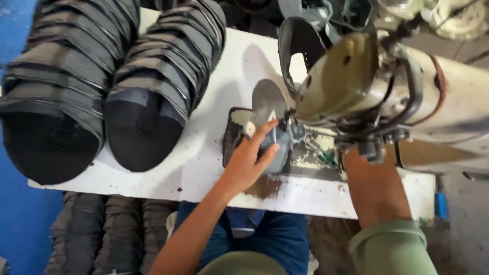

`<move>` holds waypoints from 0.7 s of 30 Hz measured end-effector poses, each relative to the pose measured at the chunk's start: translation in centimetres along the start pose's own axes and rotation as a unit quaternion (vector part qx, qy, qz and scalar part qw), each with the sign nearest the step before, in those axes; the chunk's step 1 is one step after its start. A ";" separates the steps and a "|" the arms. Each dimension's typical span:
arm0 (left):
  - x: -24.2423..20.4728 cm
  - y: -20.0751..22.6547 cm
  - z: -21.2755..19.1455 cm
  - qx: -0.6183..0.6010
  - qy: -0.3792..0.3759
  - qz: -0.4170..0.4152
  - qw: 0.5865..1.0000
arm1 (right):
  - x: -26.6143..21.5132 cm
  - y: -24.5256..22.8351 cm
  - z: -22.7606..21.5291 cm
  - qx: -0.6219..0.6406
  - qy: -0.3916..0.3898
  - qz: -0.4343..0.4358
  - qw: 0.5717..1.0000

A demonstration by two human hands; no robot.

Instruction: Sewing and assembling components of a shoe upper using an industrial sewing machine.

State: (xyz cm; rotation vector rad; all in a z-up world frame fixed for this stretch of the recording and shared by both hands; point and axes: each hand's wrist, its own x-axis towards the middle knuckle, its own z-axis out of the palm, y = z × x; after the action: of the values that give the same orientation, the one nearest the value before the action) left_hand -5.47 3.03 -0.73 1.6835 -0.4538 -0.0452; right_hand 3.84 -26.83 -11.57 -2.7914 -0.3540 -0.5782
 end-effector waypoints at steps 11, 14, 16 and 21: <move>-4.5 -4.3 0.1 0.145 0.102 0.183 0.967 | -3.9 -0.9 -1.6 -0.056 0.085 0.025 0.994; -4.7 -4.7 -0.8 0.178 0.070 0.262 0.946 | -7.3 -6.5 -1.0 0.288 0.111 0.238 0.921; -4.5 -4.2 -1.4 0.200 0.041 0.274 0.940 | -9.3 -10.9 -1.3 0.593 0.108 0.401 0.690; -4.6 -3.6 -2.2 0.275 -0.010 0.205 0.939 | -10.9 -16.8 -4.1 0.764 0.039 0.342 0.545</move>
State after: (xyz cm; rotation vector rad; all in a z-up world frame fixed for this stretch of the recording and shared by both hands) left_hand -8.11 6.91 -4.85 2.0967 -0.8850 0.4056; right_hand -12.12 -14.32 -8.97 -0.9511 0.2404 -0.0142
